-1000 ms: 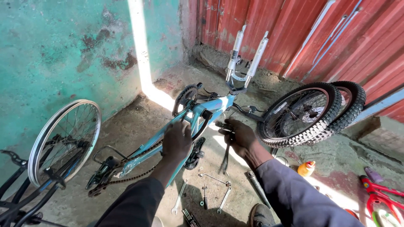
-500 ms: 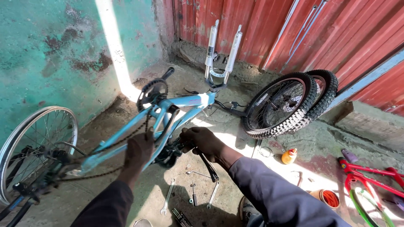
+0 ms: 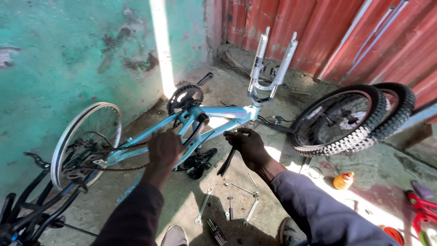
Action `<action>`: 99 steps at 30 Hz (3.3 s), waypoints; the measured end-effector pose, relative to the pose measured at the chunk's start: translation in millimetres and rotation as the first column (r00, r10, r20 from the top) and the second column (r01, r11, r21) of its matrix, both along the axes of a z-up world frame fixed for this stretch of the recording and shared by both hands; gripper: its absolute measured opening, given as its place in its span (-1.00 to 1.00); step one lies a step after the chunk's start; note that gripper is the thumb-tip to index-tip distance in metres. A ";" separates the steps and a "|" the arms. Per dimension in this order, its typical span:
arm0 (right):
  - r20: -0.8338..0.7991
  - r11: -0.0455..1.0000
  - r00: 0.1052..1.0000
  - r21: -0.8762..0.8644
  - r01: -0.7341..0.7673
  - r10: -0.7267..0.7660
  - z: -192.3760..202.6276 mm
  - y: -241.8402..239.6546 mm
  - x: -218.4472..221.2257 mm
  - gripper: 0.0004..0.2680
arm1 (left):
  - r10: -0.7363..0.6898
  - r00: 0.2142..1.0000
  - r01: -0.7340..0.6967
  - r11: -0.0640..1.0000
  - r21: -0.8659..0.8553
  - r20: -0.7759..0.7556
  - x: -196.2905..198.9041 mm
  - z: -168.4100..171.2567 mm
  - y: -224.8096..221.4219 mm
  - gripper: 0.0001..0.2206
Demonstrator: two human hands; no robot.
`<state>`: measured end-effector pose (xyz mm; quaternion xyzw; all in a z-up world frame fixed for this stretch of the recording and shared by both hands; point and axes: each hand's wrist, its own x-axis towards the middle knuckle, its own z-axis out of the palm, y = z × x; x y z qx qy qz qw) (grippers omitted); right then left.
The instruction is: The person is performing maintenance on a bicycle, specifically disassembling and adjusting the bottom bracket and crankset using wrenches.
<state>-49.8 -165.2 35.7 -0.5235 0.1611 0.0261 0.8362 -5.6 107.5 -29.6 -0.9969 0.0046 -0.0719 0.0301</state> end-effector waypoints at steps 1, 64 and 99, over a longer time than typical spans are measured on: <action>0.005 1.000 1.000 0.001 -0.010 0.010 8.7 5.7 -2.8 -0.73 | 0.010 1.000 -0.010 1.000 0.001 0.005 -5.1 24.5 -17.0 -0.63; -0.104 0.944 0.981 -0.270 -0.188 0.165 54.0 5.8 -35.0 -0.77 | -0.130 0.991 0.053 0.619 -0.784 -0.036 -40.5 52.3 -129.7 -0.37; -0.108 0.911 0.978 -0.358 -0.204 0.176 43.7 -4.2 -28.7 -0.75 | 0.263 0.964 0.013 -0.149 -0.989 -0.027 -31.5 53.5 -150.8 -0.90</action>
